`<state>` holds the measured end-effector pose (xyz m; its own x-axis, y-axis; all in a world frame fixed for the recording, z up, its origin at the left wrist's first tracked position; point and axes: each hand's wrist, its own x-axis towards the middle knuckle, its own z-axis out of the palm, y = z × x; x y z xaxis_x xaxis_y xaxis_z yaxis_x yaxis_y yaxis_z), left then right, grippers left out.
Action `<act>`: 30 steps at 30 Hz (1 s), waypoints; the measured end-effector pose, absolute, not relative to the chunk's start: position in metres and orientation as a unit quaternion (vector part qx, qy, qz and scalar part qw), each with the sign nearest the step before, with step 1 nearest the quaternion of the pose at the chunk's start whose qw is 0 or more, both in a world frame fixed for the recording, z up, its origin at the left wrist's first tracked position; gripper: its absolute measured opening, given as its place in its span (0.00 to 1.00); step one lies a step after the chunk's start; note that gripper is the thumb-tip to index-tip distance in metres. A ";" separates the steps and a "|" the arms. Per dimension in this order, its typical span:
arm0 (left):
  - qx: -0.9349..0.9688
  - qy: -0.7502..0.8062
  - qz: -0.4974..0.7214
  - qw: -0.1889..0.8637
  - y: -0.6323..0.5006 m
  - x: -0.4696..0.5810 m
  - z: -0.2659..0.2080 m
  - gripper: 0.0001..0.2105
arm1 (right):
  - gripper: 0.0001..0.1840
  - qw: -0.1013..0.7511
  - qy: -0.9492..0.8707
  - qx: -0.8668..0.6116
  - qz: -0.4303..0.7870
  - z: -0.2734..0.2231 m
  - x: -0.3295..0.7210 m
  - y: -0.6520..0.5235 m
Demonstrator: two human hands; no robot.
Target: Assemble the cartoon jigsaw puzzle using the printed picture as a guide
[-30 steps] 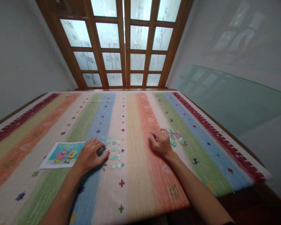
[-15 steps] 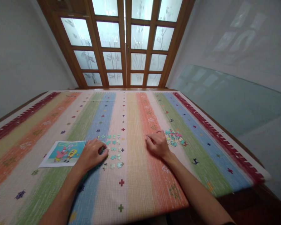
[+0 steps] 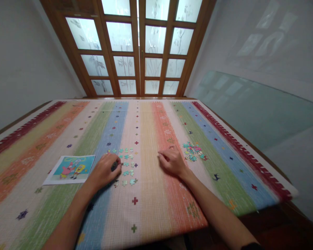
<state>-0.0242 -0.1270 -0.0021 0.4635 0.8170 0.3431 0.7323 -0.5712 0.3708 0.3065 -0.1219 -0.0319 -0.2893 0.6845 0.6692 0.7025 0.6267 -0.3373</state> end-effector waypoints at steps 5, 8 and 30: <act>0.828 0.432 0.329 0.140 -0.132 -0.016 -0.004 0.07 | 0.11 0.430 -0.803 -0.411 0.052 -0.031 0.298 -0.126; 0.818 0.413 0.356 0.184 -0.137 -0.005 -0.005 0.08 | 0.09 0.420 -0.804 -0.399 0.133 -0.024 0.290 -0.132; 0.787 0.399 0.328 0.338 -0.156 0.035 -0.009 0.06 | 0.08 0.366 -0.752 -0.352 0.419 -0.017 0.259 -0.151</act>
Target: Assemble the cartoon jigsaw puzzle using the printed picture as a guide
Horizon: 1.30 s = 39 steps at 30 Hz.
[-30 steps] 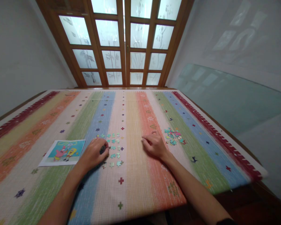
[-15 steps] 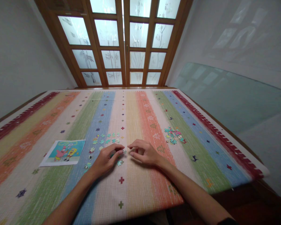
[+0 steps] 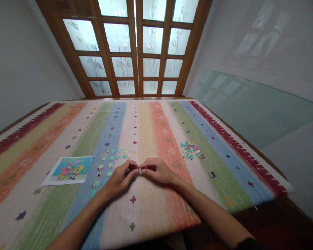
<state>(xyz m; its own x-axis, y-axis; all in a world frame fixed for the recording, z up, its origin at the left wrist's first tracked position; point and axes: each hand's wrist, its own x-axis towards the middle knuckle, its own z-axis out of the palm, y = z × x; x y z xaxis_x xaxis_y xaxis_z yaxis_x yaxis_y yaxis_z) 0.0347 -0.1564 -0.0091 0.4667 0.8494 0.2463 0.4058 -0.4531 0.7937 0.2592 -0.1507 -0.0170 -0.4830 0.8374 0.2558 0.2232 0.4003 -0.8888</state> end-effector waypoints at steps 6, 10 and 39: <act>0.789 0.396 0.345 0.320 -0.157 0.039 -0.009 0.07 | 0.10 0.343 -0.752 -0.367 0.426 -0.015 0.258 -0.152; 0.788 0.422 0.358 0.271 -0.154 0.030 -0.004 0.09 | 0.11 0.342 -0.743 -0.391 0.423 -0.016 0.263 -0.148; 0.728 0.546 0.415 0.003 -0.121 -0.072 0.021 0.10 | 0.06 0.295 -0.774 -0.532 0.176 -0.024 0.317 -0.125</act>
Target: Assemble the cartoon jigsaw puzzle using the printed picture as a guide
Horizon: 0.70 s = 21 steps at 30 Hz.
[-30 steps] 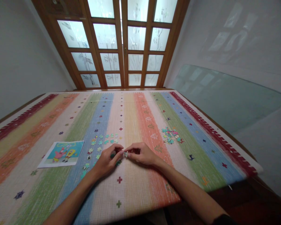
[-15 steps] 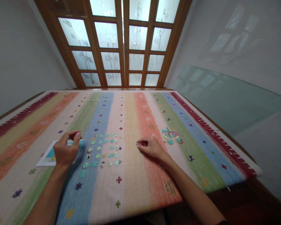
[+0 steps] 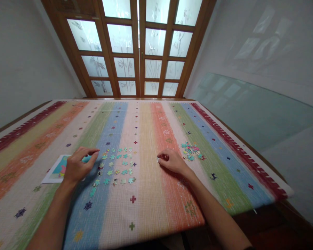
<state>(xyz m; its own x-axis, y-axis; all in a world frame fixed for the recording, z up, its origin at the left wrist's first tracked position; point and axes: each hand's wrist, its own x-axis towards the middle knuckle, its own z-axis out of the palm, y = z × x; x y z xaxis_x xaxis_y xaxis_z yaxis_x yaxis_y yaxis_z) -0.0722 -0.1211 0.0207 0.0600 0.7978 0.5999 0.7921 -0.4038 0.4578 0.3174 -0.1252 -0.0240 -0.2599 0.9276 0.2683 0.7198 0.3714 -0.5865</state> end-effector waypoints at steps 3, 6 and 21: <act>0.758 0.527 0.381 0.051 -0.118 -0.076 0.018 0.10 | 0.07 0.289 -0.773 -0.534 0.183 -0.023 0.317 -0.125; 0.797 0.500 0.326 0.095 -0.114 -0.082 0.014 0.09 | 0.07 0.283 -0.773 -0.536 0.188 -0.022 0.317 -0.126; 0.839 0.473 0.156 0.221 -0.120 -0.098 0.021 0.13 | 0.07 0.250 -0.770 -0.548 0.209 -0.019 0.316 -0.127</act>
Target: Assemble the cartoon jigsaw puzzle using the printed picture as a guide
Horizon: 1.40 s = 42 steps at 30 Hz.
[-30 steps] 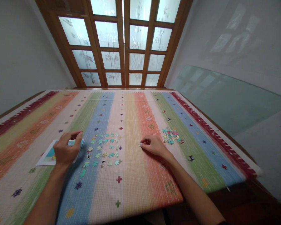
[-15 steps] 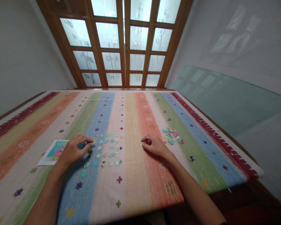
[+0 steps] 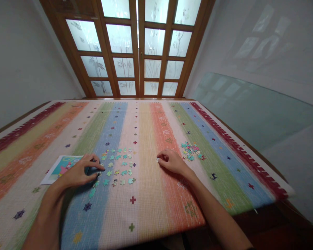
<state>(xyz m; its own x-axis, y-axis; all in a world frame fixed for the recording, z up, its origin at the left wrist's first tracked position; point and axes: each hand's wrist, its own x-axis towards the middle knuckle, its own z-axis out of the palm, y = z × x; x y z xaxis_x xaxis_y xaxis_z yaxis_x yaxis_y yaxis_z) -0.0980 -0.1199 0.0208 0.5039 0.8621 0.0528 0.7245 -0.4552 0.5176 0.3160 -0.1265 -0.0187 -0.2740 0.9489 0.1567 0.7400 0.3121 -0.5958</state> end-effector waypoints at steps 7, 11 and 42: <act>0.832 0.485 0.139 0.230 -0.119 -0.103 0.017 0.12 | 0.05 0.266 -0.774 -0.532 0.215 -0.020 0.314 -0.128; 0.827 0.489 0.145 0.238 -0.119 -0.103 0.016 0.12 | 0.06 0.267 -0.778 -0.525 0.220 -0.020 0.312 -0.129; 0.809 0.481 0.130 0.313 -0.124 -0.096 0.019 0.08 | 0.11 0.270 -0.780 -0.513 0.235 -0.017 0.313 -0.129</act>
